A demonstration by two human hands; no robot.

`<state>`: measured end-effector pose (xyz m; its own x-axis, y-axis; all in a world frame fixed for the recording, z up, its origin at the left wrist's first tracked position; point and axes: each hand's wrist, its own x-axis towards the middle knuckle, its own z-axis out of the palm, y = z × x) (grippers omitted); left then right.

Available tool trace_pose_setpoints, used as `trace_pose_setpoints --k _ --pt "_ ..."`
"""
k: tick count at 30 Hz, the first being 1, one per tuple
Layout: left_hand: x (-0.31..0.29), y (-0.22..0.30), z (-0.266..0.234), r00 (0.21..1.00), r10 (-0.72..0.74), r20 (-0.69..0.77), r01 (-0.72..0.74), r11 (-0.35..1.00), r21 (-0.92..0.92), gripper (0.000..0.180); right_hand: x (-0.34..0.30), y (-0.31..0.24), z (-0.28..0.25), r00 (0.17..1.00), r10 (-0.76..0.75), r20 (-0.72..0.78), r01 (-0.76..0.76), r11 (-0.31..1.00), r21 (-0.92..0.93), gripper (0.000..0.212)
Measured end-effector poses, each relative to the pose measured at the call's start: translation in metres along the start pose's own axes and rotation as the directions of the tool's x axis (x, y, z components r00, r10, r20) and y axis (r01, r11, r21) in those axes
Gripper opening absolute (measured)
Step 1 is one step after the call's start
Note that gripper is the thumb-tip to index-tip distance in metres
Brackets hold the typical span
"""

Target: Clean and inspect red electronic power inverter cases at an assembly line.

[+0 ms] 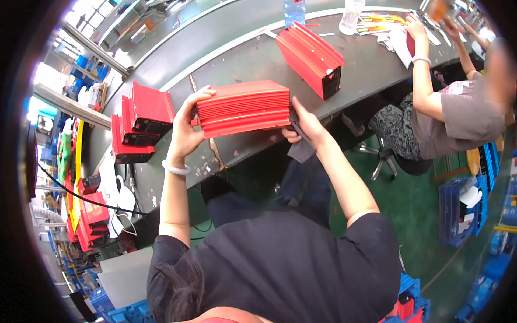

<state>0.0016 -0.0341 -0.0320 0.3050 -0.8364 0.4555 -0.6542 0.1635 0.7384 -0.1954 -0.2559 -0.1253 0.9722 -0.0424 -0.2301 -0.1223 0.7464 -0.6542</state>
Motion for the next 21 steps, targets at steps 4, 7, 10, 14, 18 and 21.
trace_pose_setpoints --k 4,7,10,14,18,21 --pt "0.003 0.019 0.003 0.999 0.035 0.026 -0.035 0.999 0.011 0.057 0.009 -0.011 0.023 0.999 -0.027 0.033 0.017 0.963 0.269 0.056" --pt "-0.002 0.030 -0.001 0.994 0.084 0.070 -0.092 0.988 0.124 0.056 0.014 -0.008 0.035 0.981 -0.058 -0.187 0.099 0.971 0.216 0.063" --pt "-0.009 0.041 -0.008 0.990 0.090 0.109 -0.109 0.977 0.184 0.055 0.013 -0.010 0.041 0.999 -0.012 -0.044 0.025 0.954 0.299 0.061" --pt "-0.021 0.040 -0.021 0.980 0.189 0.060 -0.196 0.872 0.448 0.060 0.012 -0.018 0.026 0.994 -0.075 -0.080 0.069 0.994 -0.079 0.047" --pt "-0.031 0.024 -0.032 0.988 0.074 -0.137 0.064 0.607 0.792 0.069 -0.006 -0.014 0.043 0.955 -0.265 -0.136 0.250 0.961 -0.115 0.042" --pt "-0.043 0.004 -0.026 0.909 -0.046 -0.414 0.254 0.849 0.464 0.064 -0.002 -0.014 0.059 0.842 -0.519 -0.149 0.482 0.847 -0.226 0.038"
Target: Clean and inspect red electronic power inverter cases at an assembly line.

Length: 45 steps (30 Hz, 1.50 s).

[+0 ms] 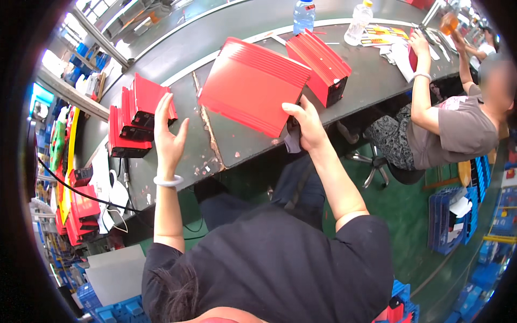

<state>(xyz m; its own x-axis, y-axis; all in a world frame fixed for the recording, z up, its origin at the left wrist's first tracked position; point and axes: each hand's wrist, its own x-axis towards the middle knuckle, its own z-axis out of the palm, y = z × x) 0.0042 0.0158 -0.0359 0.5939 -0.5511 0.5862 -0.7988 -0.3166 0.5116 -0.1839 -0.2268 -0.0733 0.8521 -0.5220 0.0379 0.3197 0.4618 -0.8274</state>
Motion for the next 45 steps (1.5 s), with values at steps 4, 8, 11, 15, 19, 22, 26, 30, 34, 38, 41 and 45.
trace_pose_setpoints --k 4,8,11,15,19,22,26,30,34,38,41,45 --pt "-0.023 0.007 0.039 0.884 -0.357 0.301 0.460 0.553 -0.695 0.065 -0.001 0.000 0.000 0.993 0.033 -0.112 -0.038 0.998 -0.047 0.040" --pt "-0.028 0.023 0.057 0.835 -0.287 0.470 0.503 0.054 -0.862 0.084 -0.007 -0.003 0.021 0.978 0.206 -0.018 -0.198 0.961 0.192 0.043" --pt "-0.013 0.016 0.058 0.984 -0.155 0.082 0.131 0.340 -0.931 0.097 -0.007 0.005 0.025 0.923 0.380 0.059 -0.377 0.864 0.333 0.044" --pt "0.022 0.008 0.045 0.956 -0.185 -0.227 -0.097 0.534 -0.840 0.099 -0.014 0.021 0.034 0.794 0.529 0.298 -0.608 0.689 0.394 0.046" --pt "0.042 -0.008 0.040 0.996 0.070 -0.048 -0.082 0.638 -0.766 0.089 -0.023 0.031 0.049 0.637 0.678 0.367 -0.736 0.393 0.550 0.050" --pt "0.043 -0.011 0.055 0.997 -0.072 0.032 0.059 0.397 -0.916 0.046 -0.029 0.042 0.044 0.600 0.640 0.480 -0.759 0.264 0.595 0.058" --pt "0.048 -0.020 0.083 0.971 -0.240 0.013 0.068 0.219 -0.973 0.045 -0.037 0.054 0.031 0.559 0.559 0.612 -0.822 0.274 0.499 0.072" --pt "0.051 -0.020 0.101 0.954 -0.299 0.039 0.085 0.145 -0.986 0.048 -0.062 0.035 0.021 0.510 0.623 0.593 -0.789 0.614 0.034 0.073" --pt "0.045 -0.013 0.089 0.923 -0.357 -0.145 0.014 0.408 -0.913 0.047 -0.053 -0.033 0.005 0.707 0.495 0.504 -0.072 0.761 -0.645 0.051" --pt "0.048 0.002 0.087 0.937 -0.326 -0.126 0.072 0.533 -0.843 0.050 -0.039 -0.078 0.024 0.967 0.041 0.251 0.122 0.792 -0.599 0.030" --pt "0.047 0.018 0.083 0.939 -0.299 -0.169 0.072 0.652 -0.755 0.045 -0.018 -0.083 0.027 0.978 -0.028 0.207 0.166 0.708 -0.686 0.024" --pt "0.046 0.030 0.083 0.909 -0.320 -0.266 0.041 0.705 -0.708 0.036 -0.004 -0.068 0.053 0.960 -0.151 0.237 0.276 0.668 -0.691 0.018"
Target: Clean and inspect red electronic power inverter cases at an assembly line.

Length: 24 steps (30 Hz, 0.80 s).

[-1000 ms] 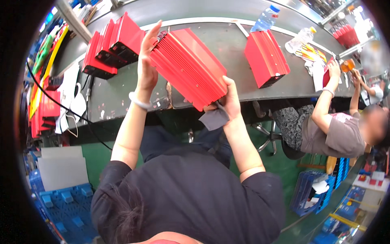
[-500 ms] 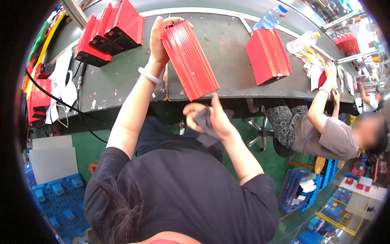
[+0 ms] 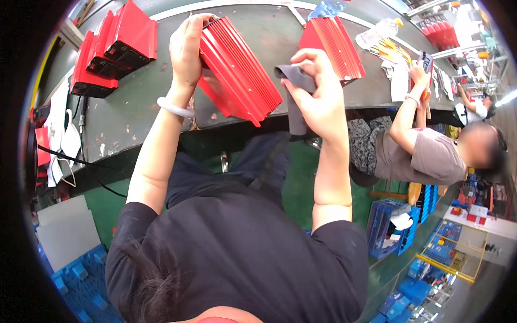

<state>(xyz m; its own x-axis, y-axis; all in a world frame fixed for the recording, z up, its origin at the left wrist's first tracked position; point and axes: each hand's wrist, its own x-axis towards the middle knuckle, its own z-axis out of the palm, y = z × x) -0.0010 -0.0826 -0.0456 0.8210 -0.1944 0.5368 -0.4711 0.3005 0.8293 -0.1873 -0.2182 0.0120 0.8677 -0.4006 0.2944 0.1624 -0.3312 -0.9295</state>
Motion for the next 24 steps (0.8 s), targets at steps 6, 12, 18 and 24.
trace_pose_setpoints --k 6,12,18,24 --pt "-0.004 0.006 0.005 0.996 -0.060 0.067 0.058 0.998 0.035 0.033 0.013 0.005 0.003 0.985 0.108 0.137 -0.088 0.986 -0.142 0.013" --pt "-0.006 0.008 0.009 0.998 -0.020 0.052 0.019 1.000 0.011 0.032 0.016 0.016 0.007 0.978 0.181 0.101 -0.158 0.966 -0.203 0.010" --pt "-0.005 0.037 0.018 0.998 -0.057 -0.011 0.058 0.981 0.183 0.020 0.019 0.019 0.001 0.967 0.179 0.179 -0.147 0.973 -0.176 0.011" --pt "-0.005 0.034 0.019 0.999 -0.050 -0.005 0.050 0.986 0.159 0.019 0.024 0.011 -0.006 0.945 0.212 0.248 -0.166 0.966 -0.196 0.013"
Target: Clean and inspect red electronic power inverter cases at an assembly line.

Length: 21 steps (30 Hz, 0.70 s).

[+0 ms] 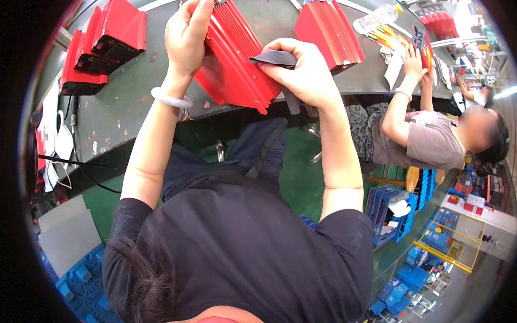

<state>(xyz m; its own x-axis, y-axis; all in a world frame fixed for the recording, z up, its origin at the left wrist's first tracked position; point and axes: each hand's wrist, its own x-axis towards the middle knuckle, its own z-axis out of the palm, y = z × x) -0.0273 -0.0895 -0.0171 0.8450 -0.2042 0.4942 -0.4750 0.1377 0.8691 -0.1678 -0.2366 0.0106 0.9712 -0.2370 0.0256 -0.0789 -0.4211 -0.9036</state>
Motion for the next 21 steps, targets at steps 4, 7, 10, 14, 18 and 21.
trace_pose_setpoints --k 4,7,10,14,18,21 --pt "0.002 0.006 0.002 1.000 -0.028 0.010 0.028 1.000 -0.010 0.017 0.003 0.001 -0.002 1.000 0.010 0.023 -0.010 1.000 -0.011 0.016" --pt "0.002 0.005 0.001 0.999 -0.042 0.019 0.042 0.999 0.008 0.017 0.003 0.003 -0.002 0.999 -0.038 0.036 0.040 0.997 -0.060 0.012" --pt "0.001 0.002 0.001 0.999 -0.048 0.022 0.048 0.999 -0.005 0.017 0.002 0.001 -0.004 0.995 -0.084 0.049 0.092 0.981 -0.169 0.013" --pt "0.000 -0.004 0.000 1.000 -0.012 0.019 0.011 0.999 0.045 0.018 0.006 -0.001 0.002 0.958 -0.285 0.019 0.275 0.904 -0.328 0.013" --pt "0.000 -0.020 0.003 0.990 0.094 0.106 -0.092 0.995 -0.023 0.029 0.020 0.023 0.000 0.726 -0.307 -0.616 0.455 0.886 0.094 0.009" --pt "0.001 -0.030 -0.005 0.995 0.061 0.085 -0.056 0.997 -0.061 0.029 0.016 0.017 0.008 0.789 -0.246 -0.562 0.445 0.860 0.249 0.014"
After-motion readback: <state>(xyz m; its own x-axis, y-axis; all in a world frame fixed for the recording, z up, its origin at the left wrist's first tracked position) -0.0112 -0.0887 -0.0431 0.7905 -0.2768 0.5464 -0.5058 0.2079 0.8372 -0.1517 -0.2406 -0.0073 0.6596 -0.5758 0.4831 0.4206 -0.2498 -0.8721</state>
